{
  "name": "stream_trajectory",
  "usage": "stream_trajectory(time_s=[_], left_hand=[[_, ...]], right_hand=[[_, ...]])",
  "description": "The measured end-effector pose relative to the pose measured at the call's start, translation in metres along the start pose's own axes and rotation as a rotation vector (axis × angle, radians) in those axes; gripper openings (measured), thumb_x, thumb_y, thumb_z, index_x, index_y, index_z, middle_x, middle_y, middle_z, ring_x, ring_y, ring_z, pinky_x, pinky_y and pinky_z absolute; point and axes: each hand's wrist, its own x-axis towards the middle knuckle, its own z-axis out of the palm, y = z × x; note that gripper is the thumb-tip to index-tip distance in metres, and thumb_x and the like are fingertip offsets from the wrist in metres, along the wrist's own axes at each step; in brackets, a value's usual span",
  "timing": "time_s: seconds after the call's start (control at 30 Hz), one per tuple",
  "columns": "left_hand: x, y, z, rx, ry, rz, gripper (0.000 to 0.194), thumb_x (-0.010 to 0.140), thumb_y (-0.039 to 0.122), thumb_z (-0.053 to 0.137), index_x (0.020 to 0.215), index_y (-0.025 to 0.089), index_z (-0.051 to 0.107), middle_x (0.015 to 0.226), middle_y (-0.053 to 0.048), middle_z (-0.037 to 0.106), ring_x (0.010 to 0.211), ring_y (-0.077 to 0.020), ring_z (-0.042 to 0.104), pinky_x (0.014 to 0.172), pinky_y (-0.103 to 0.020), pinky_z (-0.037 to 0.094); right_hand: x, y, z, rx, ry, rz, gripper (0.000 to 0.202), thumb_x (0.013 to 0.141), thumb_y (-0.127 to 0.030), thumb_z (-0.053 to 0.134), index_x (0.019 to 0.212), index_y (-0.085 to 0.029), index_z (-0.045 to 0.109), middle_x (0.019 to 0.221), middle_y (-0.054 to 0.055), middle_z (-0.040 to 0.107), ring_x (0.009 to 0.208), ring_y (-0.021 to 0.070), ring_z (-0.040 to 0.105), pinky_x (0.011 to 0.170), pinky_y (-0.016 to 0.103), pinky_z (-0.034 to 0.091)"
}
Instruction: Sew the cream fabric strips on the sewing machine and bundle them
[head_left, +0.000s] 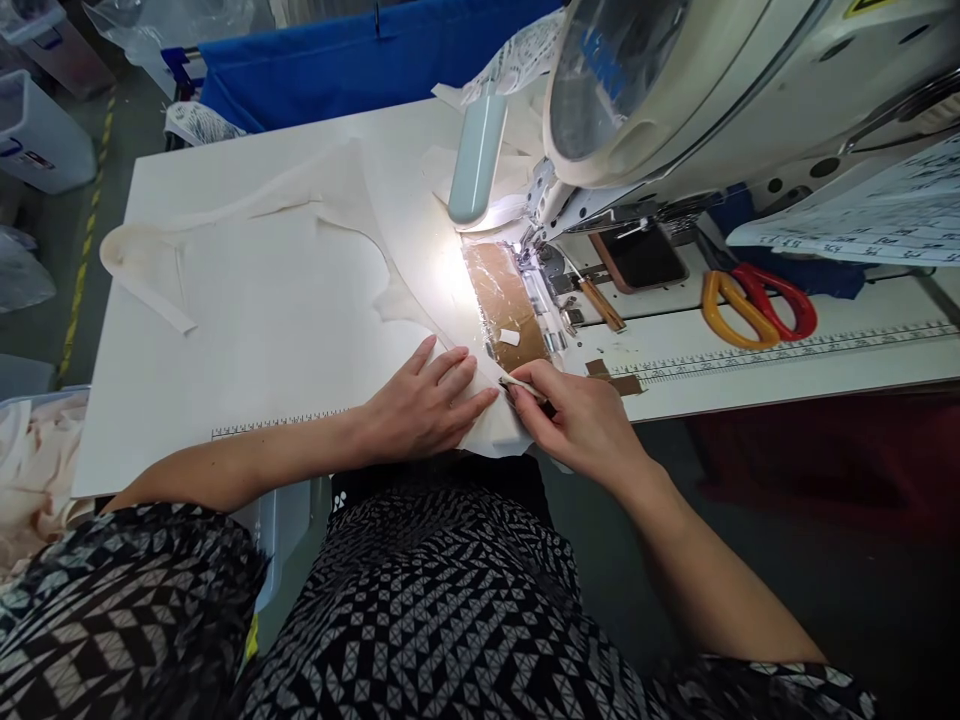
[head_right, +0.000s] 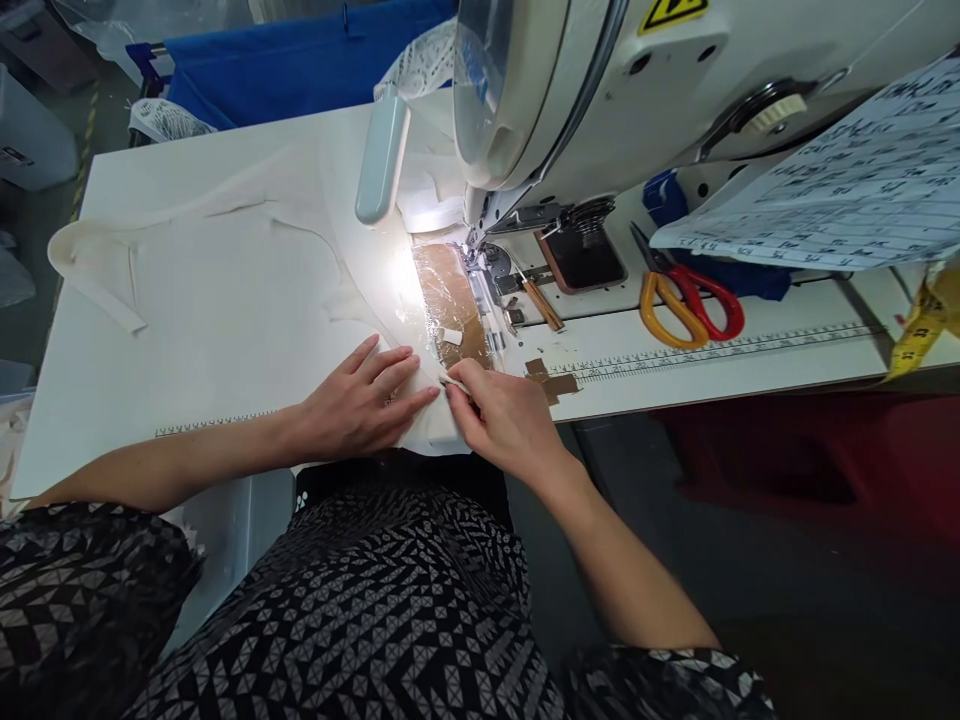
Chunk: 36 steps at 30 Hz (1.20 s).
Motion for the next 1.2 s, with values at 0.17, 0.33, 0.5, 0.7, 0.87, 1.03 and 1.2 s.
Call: stream_trajectory(time_s=[0.17, 0.33, 0.5, 0.7, 0.87, 1.03, 1.2], left_hand=[[0.000, 0.000, 0.000, 0.005, -0.004, 0.002, 0.037, 0.099, 0.036, 0.046, 0.130, 0.018, 0.057, 0.126, -0.018, 0.060, 0.121, -0.0328, 0.054, 0.105, -0.055, 0.038], [0.001, 0.002, -0.002, 0.005, -0.010, 0.003, 0.037, 0.098, 0.036, 0.047, 0.130, 0.019, 0.058, 0.125, -0.018, 0.061, 0.121, -0.0328, 0.055, 0.103, -0.056, 0.041], [-0.001, -0.008, -0.005, -0.028, -0.064, 0.001, 0.039, 0.095, 0.032, 0.054, 0.132, 0.019, 0.056, 0.130, -0.018, 0.059, 0.125, -0.0331, 0.053, 0.106, -0.060, 0.037], [-0.002, -0.027, -0.008, -0.032, -0.135, 0.043, 0.034, 0.101, 0.014, 0.040, 0.132, 0.010, 0.054, 0.142, -0.014, 0.054, 0.135, -0.0273, 0.045, 0.114, -0.053, 0.033], [0.003, -0.018, -0.007, -0.074, -0.118, 0.031, 0.035, 0.099, 0.017, 0.039, 0.127, 0.004, 0.057, 0.133, -0.015, 0.060, 0.127, -0.0255, 0.051, 0.112, -0.048, 0.038], [0.004, -0.008, -0.002, -0.031, -0.013, 0.004, 0.033, 0.098, 0.026, 0.044, 0.123, 0.011, 0.060, 0.127, -0.014, 0.063, 0.121, -0.0281, 0.054, 0.108, -0.051, 0.039], [0.001, -0.008, 0.002, -0.016, -0.015, 0.011, 0.035, 0.098, 0.024, 0.045, 0.129, 0.012, 0.057, 0.129, -0.015, 0.060, 0.124, -0.0288, 0.051, 0.108, -0.051, 0.037]], right_hand=[[-0.001, 0.002, 0.001, -0.073, -0.015, -0.062, 0.018, 0.096, -0.026, 0.042, 0.088, -0.021, 0.057, 0.064, 0.000, 0.064, 0.053, 0.0150, 0.057, 0.052, 0.028, 0.034], [-0.006, 0.006, -0.011, -0.162, -0.118, -0.165, 0.021, 0.095, -0.023, 0.039, 0.080, -0.021, 0.053, 0.064, 0.002, 0.062, 0.058, 0.0170, 0.058, 0.052, 0.029, 0.033], [-0.014, 0.008, -0.019, 0.019, -0.108, -0.050, 0.016, 0.095, -0.025, 0.042, 0.085, -0.022, 0.054, 0.062, -0.002, 0.060, 0.053, 0.0143, 0.056, 0.050, 0.027, 0.034], [-0.007, -0.003, -0.003, 0.081, 0.186, 0.125, 0.010, 0.093, -0.029, 0.050, 0.090, -0.021, 0.056, 0.060, -0.003, 0.058, 0.047, 0.0118, 0.051, 0.048, 0.026, 0.036], [0.002, -0.010, 0.008, 0.047, 0.178, 0.104, 0.014, 0.094, -0.030, 0.048, 0.090, -0.020, 0.058, 0.056, -0.004, 0.057, 0.040, 0.0106, 0.044, 0.049, 0.027, 0.034], [0.005, -0.004, 0.012, -0.003, 0.148, 0.029, 0.016, 0.095, -0.027, 0.047, 0.089, -0.019, 0.059, 0.058, -0.003, 0.060, 0.041, 0.0111, 0.046, 0.050, 0.027, 0.034], [0.006, -0.002, 0.014, -0.057, 0.134, -0.030, 0.017, 0.096, -0.026, 0.045, 0.089, -0.019, 0.059, 0.062, -0.001, 0.063, 0.051, 0.0139, 0.055, 0.052, 0.028, 0.033]])
